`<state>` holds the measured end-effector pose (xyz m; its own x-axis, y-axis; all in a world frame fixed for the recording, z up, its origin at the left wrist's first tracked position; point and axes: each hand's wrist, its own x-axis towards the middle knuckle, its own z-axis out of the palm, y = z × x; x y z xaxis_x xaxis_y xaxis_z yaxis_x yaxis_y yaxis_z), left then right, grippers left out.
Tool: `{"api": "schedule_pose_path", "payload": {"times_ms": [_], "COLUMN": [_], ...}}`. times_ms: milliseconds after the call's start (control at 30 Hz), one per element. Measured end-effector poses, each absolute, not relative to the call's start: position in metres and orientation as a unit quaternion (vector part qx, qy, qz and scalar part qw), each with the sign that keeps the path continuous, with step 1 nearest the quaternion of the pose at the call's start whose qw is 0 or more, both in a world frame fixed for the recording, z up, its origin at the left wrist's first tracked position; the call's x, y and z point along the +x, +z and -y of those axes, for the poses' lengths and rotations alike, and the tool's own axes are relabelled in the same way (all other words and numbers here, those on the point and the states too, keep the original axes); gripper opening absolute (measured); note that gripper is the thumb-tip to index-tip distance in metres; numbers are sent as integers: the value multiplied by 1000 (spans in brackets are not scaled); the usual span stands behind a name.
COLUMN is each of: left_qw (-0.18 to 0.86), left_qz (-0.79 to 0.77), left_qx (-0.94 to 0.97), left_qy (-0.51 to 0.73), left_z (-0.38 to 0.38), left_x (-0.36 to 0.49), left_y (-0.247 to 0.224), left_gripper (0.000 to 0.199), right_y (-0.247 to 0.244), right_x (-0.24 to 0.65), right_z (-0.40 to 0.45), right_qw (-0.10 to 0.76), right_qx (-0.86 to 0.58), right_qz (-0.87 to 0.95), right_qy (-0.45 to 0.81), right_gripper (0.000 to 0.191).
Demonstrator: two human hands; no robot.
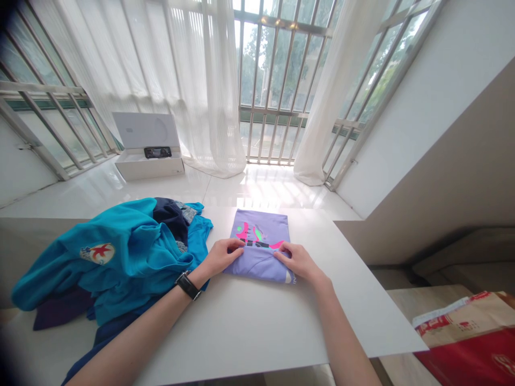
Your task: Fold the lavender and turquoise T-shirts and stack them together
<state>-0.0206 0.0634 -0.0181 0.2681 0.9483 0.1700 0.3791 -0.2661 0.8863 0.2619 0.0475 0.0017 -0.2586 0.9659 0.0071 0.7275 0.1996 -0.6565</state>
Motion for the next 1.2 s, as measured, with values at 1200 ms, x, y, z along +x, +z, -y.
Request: {"api": "schedule_pose_path", "payload": {"times_ms": [1200], "left_qw": [35], "left_qz": [-349], "left_qx": [920], "left_qy": [174], "left_z": [-32], "left_x": [-8], "left_y": [-24], "left_gripper": [53], "right_y": [-1], "right_x": [274], "right_z": [-50], "right_qw": [239], "right_qx": [-590], "right_qz": [740], "right_qy": [217], "right_gripper": [37]}}
